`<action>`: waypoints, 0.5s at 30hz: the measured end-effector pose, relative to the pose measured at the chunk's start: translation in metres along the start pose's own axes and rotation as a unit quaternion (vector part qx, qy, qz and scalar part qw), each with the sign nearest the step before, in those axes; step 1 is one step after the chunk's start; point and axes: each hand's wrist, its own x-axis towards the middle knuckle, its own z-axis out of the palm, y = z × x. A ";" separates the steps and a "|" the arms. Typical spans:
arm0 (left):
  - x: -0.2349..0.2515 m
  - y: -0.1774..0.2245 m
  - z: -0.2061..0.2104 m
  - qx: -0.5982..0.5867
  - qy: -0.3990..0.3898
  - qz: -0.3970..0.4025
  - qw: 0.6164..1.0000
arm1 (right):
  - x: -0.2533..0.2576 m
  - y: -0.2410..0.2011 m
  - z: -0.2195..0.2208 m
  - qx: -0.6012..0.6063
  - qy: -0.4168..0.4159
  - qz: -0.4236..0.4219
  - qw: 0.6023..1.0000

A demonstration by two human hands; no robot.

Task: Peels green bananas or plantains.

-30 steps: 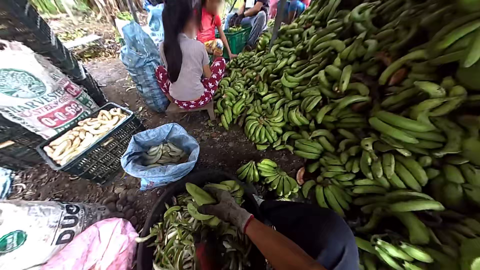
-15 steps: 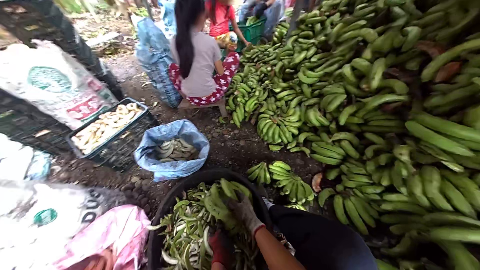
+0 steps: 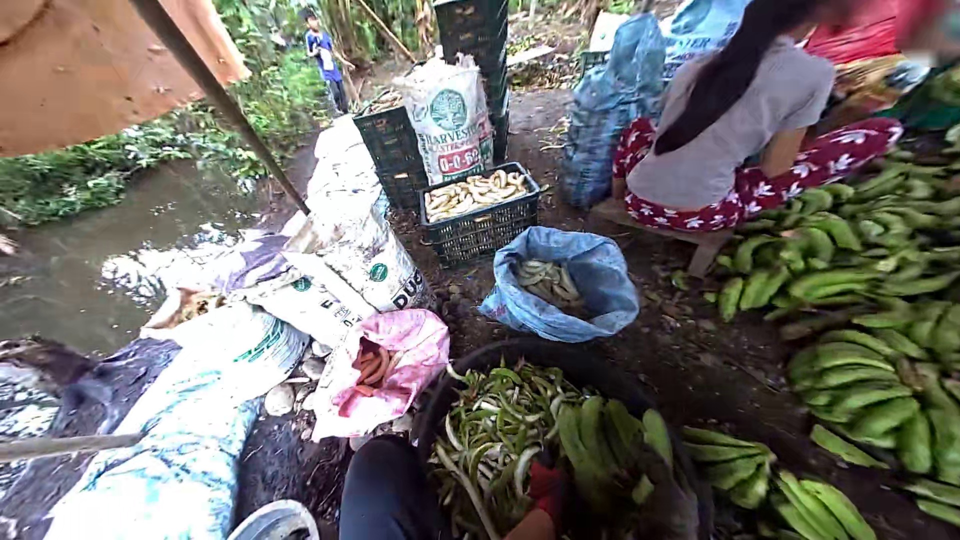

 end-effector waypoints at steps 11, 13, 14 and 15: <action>0.023 0.000 -0.039 0.102 -0.134 0.081 0.982 | -0.010 -0.068 -0.026 0.332 -0.228 -0.026 0.915; 0.022 -0.012 -0.072 0.126 -0.134 0.099 0.978 | -0.014 -0.074 -0.030 0.332 -0.266 -0.058 0.903; 0.023 -0.022 -0.088 0.127 -0.110 0.104 0.980 | -0.015 -0.074 -0.032 0.326 -0.270 -0.067 0.904; 0.022 -0.031 -0.102 0.122 -0.085 0.104 0.983 | -0.017 -0.074 -0.032 0.319 -0.262 -0.072 0.908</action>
